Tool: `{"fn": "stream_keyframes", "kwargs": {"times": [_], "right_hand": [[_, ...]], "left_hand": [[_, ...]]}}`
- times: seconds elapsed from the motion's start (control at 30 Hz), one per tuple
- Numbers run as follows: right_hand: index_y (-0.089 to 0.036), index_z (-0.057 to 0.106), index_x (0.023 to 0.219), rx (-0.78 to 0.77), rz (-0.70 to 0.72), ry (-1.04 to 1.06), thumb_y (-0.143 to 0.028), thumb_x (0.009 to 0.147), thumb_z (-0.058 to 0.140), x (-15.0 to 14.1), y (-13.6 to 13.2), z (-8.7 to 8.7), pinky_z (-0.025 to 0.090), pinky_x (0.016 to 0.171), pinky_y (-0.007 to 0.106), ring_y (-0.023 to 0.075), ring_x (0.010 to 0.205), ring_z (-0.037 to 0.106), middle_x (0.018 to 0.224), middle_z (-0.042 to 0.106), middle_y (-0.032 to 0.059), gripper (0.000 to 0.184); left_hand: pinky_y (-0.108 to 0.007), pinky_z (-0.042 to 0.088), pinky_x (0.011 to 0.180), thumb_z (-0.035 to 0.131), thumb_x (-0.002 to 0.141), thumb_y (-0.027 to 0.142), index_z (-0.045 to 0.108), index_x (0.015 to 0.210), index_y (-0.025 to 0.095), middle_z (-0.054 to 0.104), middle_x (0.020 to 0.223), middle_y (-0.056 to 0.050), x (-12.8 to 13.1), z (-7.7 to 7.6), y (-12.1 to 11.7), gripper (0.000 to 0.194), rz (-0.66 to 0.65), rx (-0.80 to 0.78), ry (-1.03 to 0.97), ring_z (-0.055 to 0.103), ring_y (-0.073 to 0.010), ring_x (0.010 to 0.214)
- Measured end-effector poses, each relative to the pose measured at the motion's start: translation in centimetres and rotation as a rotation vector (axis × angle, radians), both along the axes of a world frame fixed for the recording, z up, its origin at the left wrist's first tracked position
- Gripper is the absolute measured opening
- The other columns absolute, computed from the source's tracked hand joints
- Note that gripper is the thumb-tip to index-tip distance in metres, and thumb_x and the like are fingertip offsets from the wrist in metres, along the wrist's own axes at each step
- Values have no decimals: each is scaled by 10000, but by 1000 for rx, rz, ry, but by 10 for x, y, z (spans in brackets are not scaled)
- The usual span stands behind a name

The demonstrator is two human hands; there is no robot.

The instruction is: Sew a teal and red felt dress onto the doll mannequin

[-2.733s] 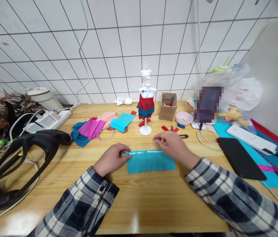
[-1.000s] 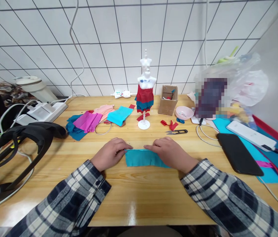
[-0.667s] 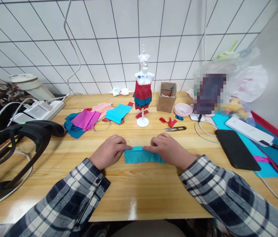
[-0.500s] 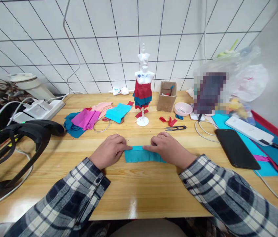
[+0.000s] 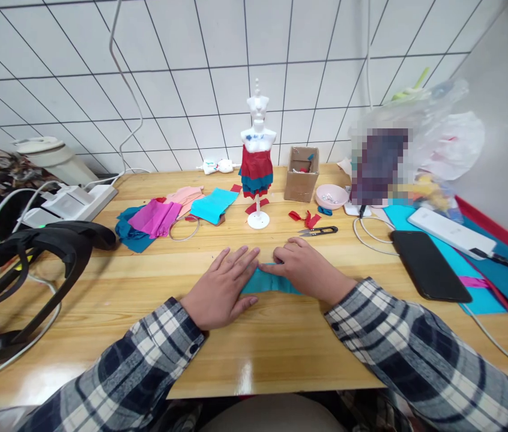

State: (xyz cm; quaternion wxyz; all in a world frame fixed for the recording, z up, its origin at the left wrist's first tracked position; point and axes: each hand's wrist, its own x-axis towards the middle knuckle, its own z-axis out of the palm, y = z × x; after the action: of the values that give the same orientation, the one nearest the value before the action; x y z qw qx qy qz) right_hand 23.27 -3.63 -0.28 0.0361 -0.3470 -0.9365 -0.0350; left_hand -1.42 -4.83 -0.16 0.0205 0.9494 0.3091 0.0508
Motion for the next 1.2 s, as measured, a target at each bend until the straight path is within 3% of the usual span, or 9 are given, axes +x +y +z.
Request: {"fn": "stream_keyframes", "kwargs": {"times": [0.17, 0.47, 0.67, 0.8, 0.93, 1.2], "right_hand": [[-323, 577, 1282, -2, -6, 19, -172, 933, 499, 2, 1, 0, 268, 809, 358, 171, 794, 497, 892, 607, 48, 389], [-307, 613, 1228, -4, 3, 40, -170, 939, 488, 8, 4, -2, 267, 803, 346, 172, 801, 491, 883, 595, 47, 344], [-298, 619, 1215, -3, -6, 47, -153, 927, 489, 8, 5, -1, 264, 782, 348, 170, 788, 498, 894, 600, 53, 347], [-264, 614, 1205, 13, -9, 37, -165, 929, 476, 5, 3, 1, 271, 772, 352, 187, 805, 513, 910, 606, 65, 324], [-201, 601, 1200, 0, -11, 45, -137, 926, 463, 4, 2, 2, 279, 783, 353, 193, 830, 532, 925, 626, 80, 313], [-218, 673, 1074, -111, -106, 65, -280, 914, 546, 18, 5, 8, 302, 787, 350, 209, 879, 573, 936, 649, 69, 213]], "left_hand": [[-539, 78, 1165, 392, 951, 460, 151, 1538, 193, 241, 1590, -88, -2, -8, -3, 688, 33, -27, 57, 169, -324, 1461], [-569, 72, 1149, 356, 968, 484, 63, 1543, 251, 227, 1592, -84, -18, -9, -2, 686, 133, -26, 74, 180, -320, 1463], [-614, 94, 1134, 389, 949, 513, 93, 1543, 252, 221, 1592, -107, -21, -6, 0, 713, 169, -8, 80, 164, -354, 1462], [-571, 142, 1154, 421, 930, 525, 50, 1546, 186, 183, 1594, -159, -11, -3, 1, 795, 87, -43, 39, 155, -342, 1468], [-507, 212, 1159, 403, 949, 489, 76, 1544, 183, 220, 1581, -171, -2, -7, 0, 744, -1, -139, 32, 231, -304, 1454], [-686, 21, 1116, 415, 931, 545, 249, 1507, 273, 295, 1563, -138, 1, -4, -3, 658, 80, -175, 29, 340, -328, 1397]]}}
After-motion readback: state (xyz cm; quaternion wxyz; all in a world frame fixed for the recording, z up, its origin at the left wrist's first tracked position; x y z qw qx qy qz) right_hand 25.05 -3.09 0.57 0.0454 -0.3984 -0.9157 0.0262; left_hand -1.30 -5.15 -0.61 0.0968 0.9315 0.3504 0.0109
